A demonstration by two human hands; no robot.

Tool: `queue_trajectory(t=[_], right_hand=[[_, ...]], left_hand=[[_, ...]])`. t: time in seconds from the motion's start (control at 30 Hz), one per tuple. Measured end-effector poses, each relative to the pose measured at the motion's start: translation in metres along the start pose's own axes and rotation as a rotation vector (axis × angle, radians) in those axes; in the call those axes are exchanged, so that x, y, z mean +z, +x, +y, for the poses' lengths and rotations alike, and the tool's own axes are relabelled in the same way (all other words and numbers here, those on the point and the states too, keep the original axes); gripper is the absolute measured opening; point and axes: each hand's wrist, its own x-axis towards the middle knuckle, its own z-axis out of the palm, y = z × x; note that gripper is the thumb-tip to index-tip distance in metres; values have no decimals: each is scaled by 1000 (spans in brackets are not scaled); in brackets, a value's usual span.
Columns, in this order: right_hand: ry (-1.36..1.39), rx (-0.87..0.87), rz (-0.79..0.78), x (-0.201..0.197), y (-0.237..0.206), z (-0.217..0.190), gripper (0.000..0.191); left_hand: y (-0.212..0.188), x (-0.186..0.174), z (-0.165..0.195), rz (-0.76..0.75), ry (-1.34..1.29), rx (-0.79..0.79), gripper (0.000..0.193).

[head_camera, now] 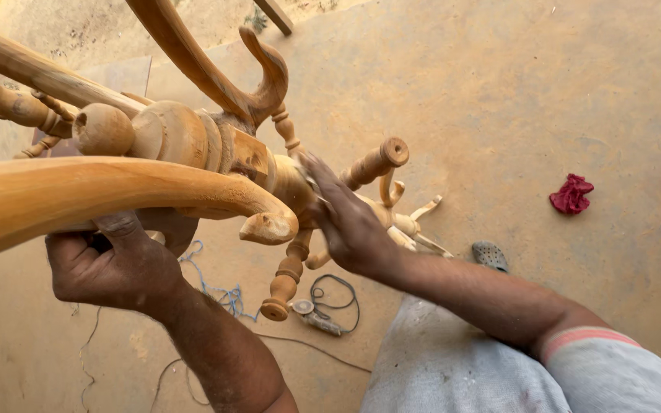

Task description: The person sands a wooden coat rack with sandpaper, focusing on curved hooks and joints. They switch between hand sanding and using an electric sander, moving around the piece to reach different areas.

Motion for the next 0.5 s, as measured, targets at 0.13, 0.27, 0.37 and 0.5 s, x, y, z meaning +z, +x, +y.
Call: queue_trajectory(t=[0.13,0.27,0.37,0.5], right_hand=[[-80,82,-239,4,98,-14,99],[-63,276,-256,6,84,-20,88],[-183,-83,94,13,58,-21,94],[-110,110,-141,18,84,-10,86]], left_hand=[[-2,2,-3,35,44,-41,52],[-7,2,-6,40,112,-53,44],[-10,-1,-6,52,91,-40,43],[-10,-1,-4,49,132,-72,42]])
